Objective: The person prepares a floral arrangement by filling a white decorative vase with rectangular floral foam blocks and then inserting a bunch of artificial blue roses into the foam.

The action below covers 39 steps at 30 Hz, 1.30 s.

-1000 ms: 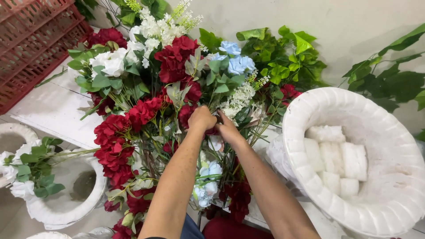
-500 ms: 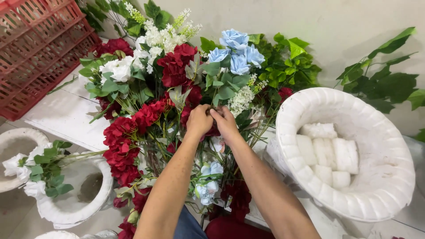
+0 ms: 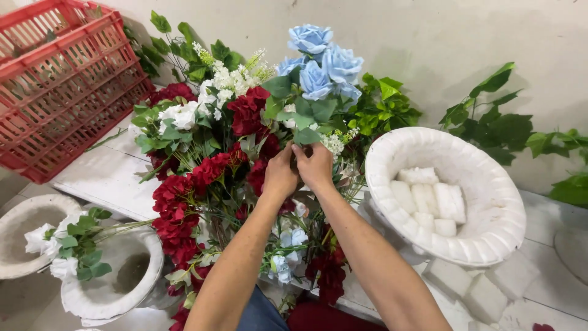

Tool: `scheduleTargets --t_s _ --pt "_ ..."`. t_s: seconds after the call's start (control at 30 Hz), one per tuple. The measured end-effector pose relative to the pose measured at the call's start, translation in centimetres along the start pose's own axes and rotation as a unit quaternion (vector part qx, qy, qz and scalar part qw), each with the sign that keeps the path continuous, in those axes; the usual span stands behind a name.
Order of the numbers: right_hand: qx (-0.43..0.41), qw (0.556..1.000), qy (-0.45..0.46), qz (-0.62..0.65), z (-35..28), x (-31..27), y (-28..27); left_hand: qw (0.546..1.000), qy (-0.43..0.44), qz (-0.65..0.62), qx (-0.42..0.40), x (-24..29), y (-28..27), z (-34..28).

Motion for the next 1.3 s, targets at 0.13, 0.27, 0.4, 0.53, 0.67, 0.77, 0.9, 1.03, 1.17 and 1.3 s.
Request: scheduleTargets --t_s 0.13,0.27,0.4,0.53,0.67,0.77,0.9,1.03,1.17,1.3 --pt "0.02 0.997 -0.053 0.054 -2.4 -5.9 -2.6 0.999 -0.008 -0.036 0.004 -0.8 0.3 0.6" --pt "0.039 0.992 -0.122 0.0 -1.7 -5.0 -2.9 0.993 0.008 -0.11 0.037 -1.3 0.0 1.2" --pt "-0.004 0.991 -0.109 0.073 -2.6 -6.1 -2.7 0.991 0.009 -0.133 0.013 1.4 -1.0 -0.8" --pt "-0.038 0.98 -0.111 0.16 -3.1 -6.0 -2.6 0.989 -0.001 -0.148 -0.008 3.8 -2.3 -3.2" --pt "-0.007 0.982 -0.184 0.045 -3.6 -9.1 -3.8 0.989 -0.013 -0.15 -0.014 3.6 -2.9 -2.8" --pt "-0.045 0.987 -0.143 0.048 -4.6 -11.6 -5.1 0.991 -0.012 -0.133 -0.01 2.7 -3.0 -2.1" --pt "-0.059 0.983 -0.173 0.026 -4.9 -13.6 -6.0 0.991 0.02 -0.132 -0.023 8.0 -5.4 -4.6" --pt "-0.054 0.984 -0.167 0.016 -4.0 -12.9 -6.9 0.992 0.029 -0.124 -0.017 5.6 -4.2 -2.3" --pt "-0.082 0.988 -0.127 0.021 -3.6 -13.5 -8.8 0.991 0.051 -0.117 -0.034 8.7 -5.0 -2.5" --pt "-0.103 0.992 -0.049 0.048 -3.6 -15.3 -11.0 0.989 0.11 -0.093 -0.04 11.0 -4.7 -2.6"
Point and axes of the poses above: each hand's wrist, its own z-axis towards the middle knuckle, its own y-axis out of the palm, x = y × z, the point moved 6 cm from there along z, towards the middle knuckle, and after that the axes turned 1 degree about -y, right-handed, at the moved point
